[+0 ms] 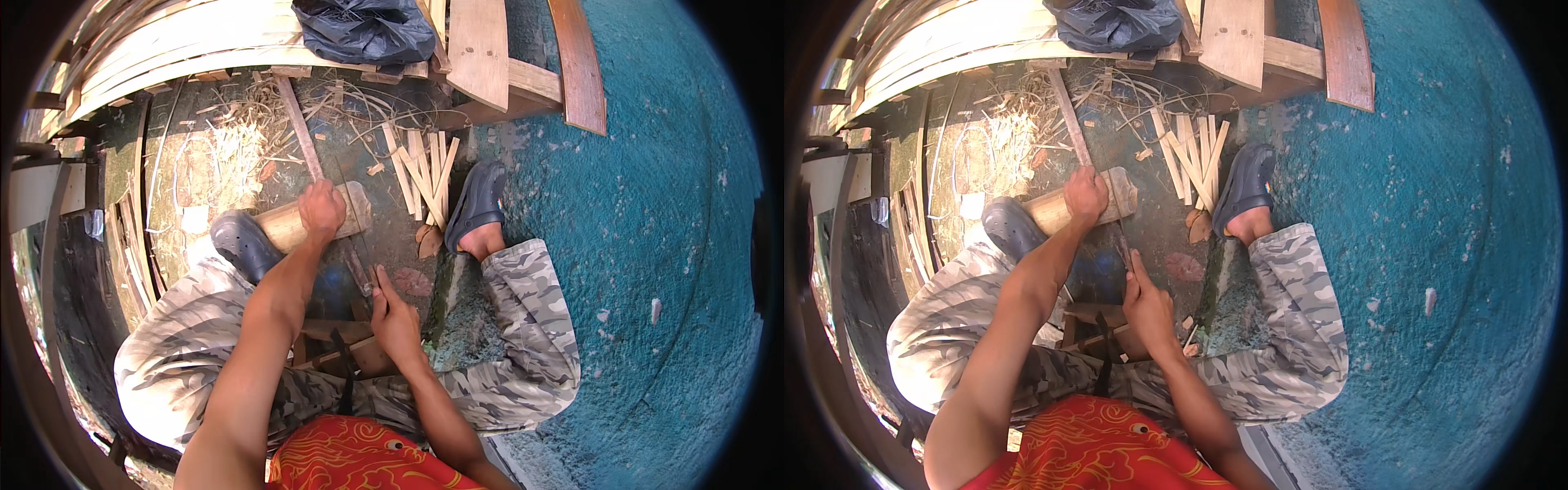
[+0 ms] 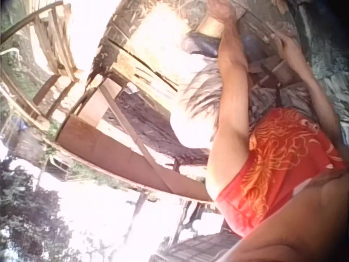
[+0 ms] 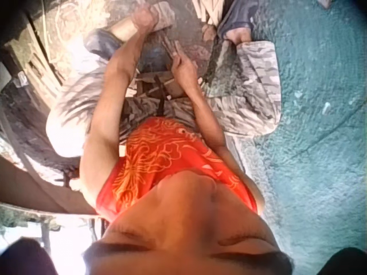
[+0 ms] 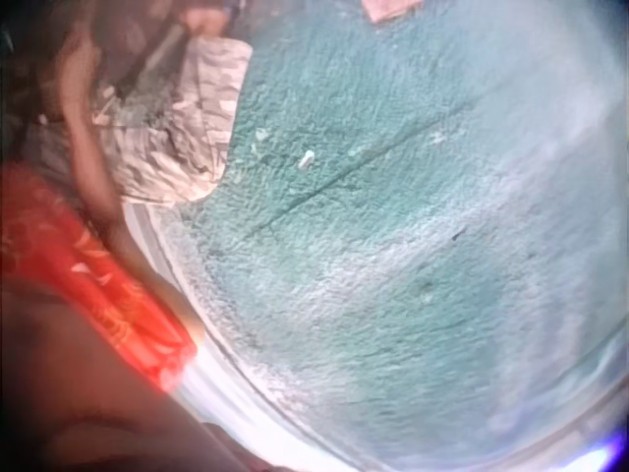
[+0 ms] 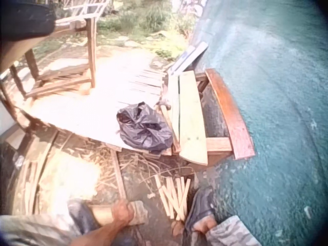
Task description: The person positions a large bamboo log on a wooden workbench, then uses a hand saw to cut the log into smaller pieces. The person repeatedly repositions the log and continues sawing while seated on the ground.
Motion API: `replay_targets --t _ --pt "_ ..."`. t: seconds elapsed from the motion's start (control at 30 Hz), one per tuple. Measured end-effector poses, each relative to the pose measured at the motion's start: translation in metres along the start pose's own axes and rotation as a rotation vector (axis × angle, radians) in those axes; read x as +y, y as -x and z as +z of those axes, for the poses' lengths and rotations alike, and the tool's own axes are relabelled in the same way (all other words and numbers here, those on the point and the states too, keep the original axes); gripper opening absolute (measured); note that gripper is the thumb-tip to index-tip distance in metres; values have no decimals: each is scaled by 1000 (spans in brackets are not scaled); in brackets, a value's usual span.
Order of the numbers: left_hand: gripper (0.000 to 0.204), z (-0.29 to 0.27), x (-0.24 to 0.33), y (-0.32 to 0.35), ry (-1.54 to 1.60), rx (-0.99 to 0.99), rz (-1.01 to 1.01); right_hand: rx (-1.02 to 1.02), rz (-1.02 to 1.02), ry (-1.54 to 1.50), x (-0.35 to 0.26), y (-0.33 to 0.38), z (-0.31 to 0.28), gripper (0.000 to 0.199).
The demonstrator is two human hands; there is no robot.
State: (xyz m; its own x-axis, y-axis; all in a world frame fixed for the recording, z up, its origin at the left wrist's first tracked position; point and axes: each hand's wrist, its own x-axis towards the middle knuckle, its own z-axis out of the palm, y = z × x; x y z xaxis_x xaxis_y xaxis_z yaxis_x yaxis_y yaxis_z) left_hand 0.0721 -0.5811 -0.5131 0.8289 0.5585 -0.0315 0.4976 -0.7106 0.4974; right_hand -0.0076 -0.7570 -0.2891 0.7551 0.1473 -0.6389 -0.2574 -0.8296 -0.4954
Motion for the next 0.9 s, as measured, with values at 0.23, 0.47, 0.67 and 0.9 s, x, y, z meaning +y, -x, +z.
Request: replay_targets --t 0.23,0.47,0.67,0.9 --pt "10 4 -3 -3 21 2 12 -68 51 150 -43 14 -13 44" --pt "10 1 0 -6 8 -6 -7 142 -161 -5 -22 -98 45 45" --pt "11 7 -1 1 13 25 -3 39 -58 -81 -10 47 -19 44" --pt "11 4 -4 -11 18 -34 53 131 -108 -17 -53 -86 25 42"
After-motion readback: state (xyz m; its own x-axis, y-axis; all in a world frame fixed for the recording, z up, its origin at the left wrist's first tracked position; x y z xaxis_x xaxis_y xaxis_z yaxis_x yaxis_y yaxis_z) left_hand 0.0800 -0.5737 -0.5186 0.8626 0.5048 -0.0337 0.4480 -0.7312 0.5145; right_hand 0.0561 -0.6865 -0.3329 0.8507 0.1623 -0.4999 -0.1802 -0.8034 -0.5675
